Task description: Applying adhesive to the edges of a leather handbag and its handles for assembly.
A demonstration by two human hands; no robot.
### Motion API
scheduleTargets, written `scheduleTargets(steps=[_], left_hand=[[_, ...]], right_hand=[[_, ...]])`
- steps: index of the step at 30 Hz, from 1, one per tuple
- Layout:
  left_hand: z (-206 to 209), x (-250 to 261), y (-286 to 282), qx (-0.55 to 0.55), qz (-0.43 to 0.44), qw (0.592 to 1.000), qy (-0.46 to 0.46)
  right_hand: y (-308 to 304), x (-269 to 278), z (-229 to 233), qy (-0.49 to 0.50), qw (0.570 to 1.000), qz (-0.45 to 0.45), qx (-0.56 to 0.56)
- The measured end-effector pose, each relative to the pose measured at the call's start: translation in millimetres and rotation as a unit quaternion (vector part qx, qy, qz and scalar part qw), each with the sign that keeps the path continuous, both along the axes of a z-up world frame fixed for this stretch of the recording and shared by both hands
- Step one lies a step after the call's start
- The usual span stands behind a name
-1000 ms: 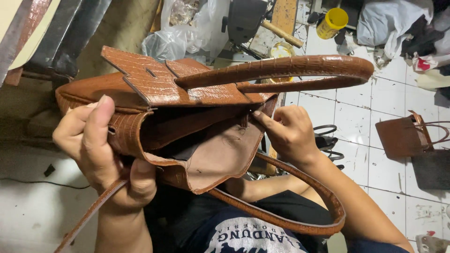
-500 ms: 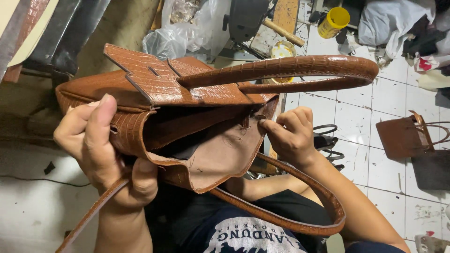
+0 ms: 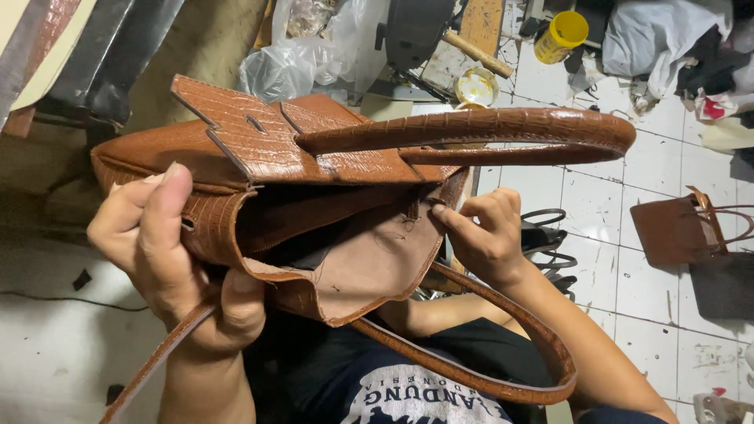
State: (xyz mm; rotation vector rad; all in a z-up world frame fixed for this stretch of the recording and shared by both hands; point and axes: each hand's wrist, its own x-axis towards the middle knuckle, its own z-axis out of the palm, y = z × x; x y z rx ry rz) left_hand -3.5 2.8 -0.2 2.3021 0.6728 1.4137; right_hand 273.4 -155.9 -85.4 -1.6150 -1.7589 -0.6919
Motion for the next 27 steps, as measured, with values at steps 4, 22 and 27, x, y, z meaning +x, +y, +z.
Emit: scheduleTargets(steps=[4,22,27], left_hand=[[-1,0,-1,-0.003,-0.001,1.0,0.005],[-6,-4,-14,-0.017,0.027,1.0,0.003],[-19,-10,-23,-0.033,0.022,0.999,-0.032]], right_hand=[[-3,0,-1,0.011,1.0,-0.001,0.013],[-7,15,-17,0.145,0.988,-0.037,0.023],[-12,23,12,0.437,0.897,0.026,-0.067]])
